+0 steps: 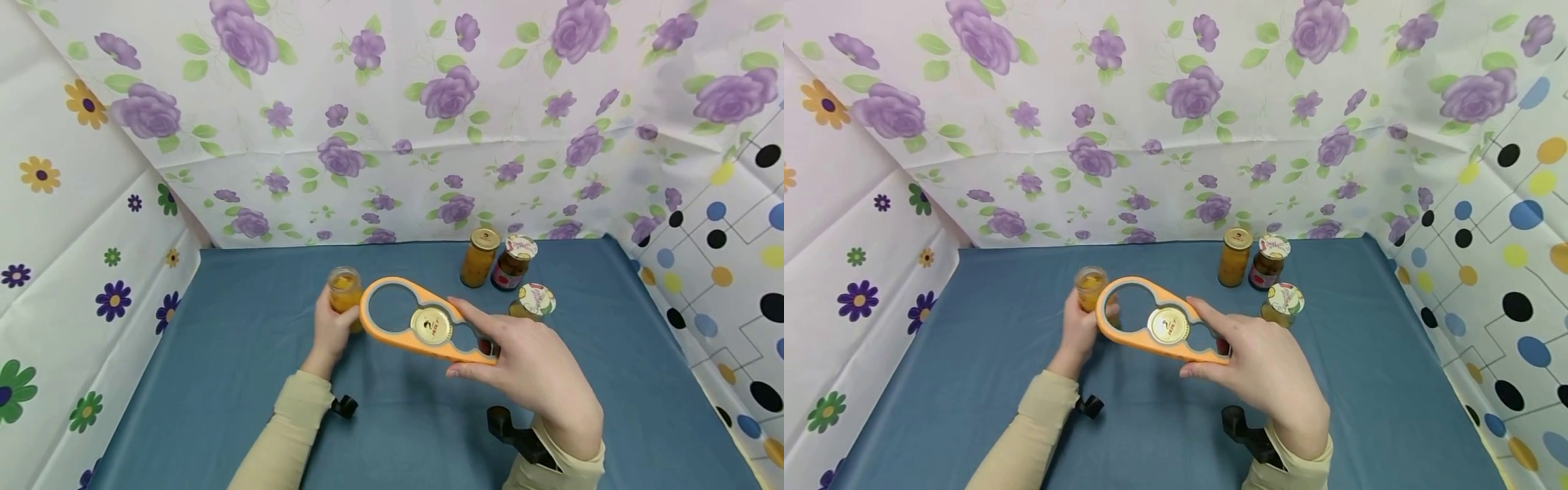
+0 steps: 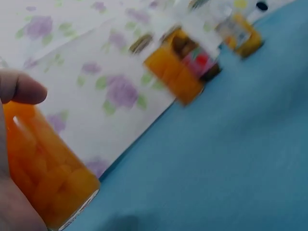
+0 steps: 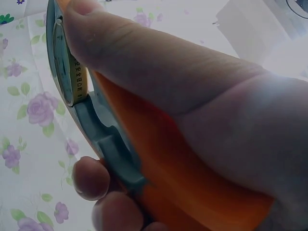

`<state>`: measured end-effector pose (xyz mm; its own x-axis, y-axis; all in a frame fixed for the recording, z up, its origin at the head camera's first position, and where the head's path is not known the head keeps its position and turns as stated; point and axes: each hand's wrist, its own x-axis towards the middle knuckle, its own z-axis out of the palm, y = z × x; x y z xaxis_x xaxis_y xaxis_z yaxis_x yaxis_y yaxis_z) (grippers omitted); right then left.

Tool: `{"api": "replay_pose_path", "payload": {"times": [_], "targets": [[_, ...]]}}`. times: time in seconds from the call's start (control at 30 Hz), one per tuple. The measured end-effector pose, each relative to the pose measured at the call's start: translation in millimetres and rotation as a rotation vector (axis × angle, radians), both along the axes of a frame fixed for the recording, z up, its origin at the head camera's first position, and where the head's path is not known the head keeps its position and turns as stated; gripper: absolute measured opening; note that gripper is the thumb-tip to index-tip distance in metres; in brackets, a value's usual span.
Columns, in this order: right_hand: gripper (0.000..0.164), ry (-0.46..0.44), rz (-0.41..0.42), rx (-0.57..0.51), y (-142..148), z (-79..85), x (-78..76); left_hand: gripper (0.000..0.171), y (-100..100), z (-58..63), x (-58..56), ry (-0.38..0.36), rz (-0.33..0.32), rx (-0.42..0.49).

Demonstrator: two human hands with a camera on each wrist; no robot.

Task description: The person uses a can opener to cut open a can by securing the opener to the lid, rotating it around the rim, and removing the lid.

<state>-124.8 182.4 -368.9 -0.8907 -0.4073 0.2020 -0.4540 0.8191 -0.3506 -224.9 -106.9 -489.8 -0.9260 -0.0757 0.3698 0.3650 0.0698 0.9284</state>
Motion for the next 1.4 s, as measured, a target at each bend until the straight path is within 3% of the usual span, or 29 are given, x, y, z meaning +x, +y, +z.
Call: {"api": "replay_pose_path", "payload": {"times": [0.1,0.23,0.5,0.8,1.1,1.4], "targets": [[0.082,-0.002,-0.002,0.002,1,0.0,0.0,0.042,-19,0.0,-10.1,-0.050,0.123,-0.007],[0.082,0.000,0.000,0.004,2,0.1,-0.4,0.048,-43,-0.8,-26.4,-0.104,0.234,-0.013],[0.083,0.000,-0.002,0.004,4,-1.7,0.0,0.058,-86,-44.3,-70.6,-0.195,0.370,0.023],[0.083,-0.020,-0.008,0.007,4,-1.4,0.0,0.060,-97,-51.4,-80.6,-0.226,0.400,0.031],[0.084,-0.029,-0.015,0.012,6,-0.4,1.2,0.063,-99,-53.1,-85.0,-0.223,0.372,0.012],[0.083,-0.031,-0.011,0.016,5,-0.4,0.8,0.063,-104,-61.0,-85.9,-0.210,0.374,-0.103]]}}
